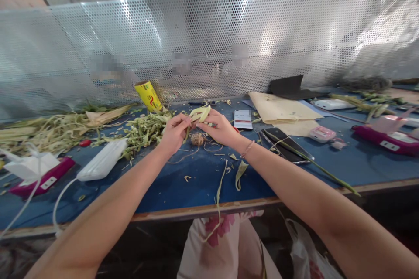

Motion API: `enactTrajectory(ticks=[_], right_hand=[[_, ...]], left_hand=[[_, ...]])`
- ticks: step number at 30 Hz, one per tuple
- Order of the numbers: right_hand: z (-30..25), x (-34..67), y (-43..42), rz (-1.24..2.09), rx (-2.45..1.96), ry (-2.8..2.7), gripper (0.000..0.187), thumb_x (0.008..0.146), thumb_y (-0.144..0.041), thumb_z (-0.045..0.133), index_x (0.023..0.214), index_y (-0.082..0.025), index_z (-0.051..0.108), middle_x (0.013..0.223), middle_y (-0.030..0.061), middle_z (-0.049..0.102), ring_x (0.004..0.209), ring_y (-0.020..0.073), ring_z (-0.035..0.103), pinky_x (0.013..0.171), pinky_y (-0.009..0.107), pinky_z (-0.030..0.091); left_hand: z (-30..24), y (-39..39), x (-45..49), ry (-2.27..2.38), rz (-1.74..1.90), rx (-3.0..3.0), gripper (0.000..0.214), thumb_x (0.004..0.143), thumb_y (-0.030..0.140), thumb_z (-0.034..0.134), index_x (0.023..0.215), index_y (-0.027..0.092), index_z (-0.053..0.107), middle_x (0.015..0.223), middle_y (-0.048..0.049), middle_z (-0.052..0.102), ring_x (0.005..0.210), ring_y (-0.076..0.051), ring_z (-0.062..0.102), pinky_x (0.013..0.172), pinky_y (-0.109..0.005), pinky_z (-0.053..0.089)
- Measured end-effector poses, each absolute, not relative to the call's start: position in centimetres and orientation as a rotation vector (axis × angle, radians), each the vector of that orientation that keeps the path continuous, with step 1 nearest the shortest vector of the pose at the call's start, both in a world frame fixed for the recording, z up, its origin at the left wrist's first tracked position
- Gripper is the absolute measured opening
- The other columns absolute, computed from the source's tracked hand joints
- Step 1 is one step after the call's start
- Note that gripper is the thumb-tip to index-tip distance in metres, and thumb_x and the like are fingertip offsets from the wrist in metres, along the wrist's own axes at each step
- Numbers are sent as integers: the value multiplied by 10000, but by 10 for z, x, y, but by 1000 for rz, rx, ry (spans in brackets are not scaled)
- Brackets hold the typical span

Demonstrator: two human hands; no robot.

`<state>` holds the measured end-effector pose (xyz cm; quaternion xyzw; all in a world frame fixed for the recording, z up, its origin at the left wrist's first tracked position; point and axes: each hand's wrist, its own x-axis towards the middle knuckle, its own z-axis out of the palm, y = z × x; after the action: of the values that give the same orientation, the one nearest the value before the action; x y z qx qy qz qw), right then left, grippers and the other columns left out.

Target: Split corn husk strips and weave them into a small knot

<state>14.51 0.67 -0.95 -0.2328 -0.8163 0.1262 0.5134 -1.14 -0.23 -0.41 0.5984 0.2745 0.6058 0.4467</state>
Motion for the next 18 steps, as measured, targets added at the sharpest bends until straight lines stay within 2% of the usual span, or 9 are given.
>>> enactTrajectory(ticks=[4,10,18], right_hand=[[-11,146,6,242,-541,-1973,148,784,-260,564,865,-253,687,1044,51,573,1069,157,497,947,375,416],[-14,148,8,65,-503,-1973,150,795,-259,550,855,-250,687,1153,72,460,1073,171,470,906,386,444],[-13,146,10,92,-486,-1907,159,804,-258,533,793,-206,683,882,55,608,850,143,567,796,313,468]], left_hand=[[-1,-2,-12,761,1503,1436,209,597,301,699,536,168,549,522,31,517,524,-87,502,554,-241,451],[-3,1,-13,848,1510,1493,197,615,309,673,560,162,554,543,35,513,522,-76,497,552,-222,452],[-8,3,-17,911,1477,1763,162,714,329,561,675,173,544,645,21,508,587,-95,492,614,-250,470]])
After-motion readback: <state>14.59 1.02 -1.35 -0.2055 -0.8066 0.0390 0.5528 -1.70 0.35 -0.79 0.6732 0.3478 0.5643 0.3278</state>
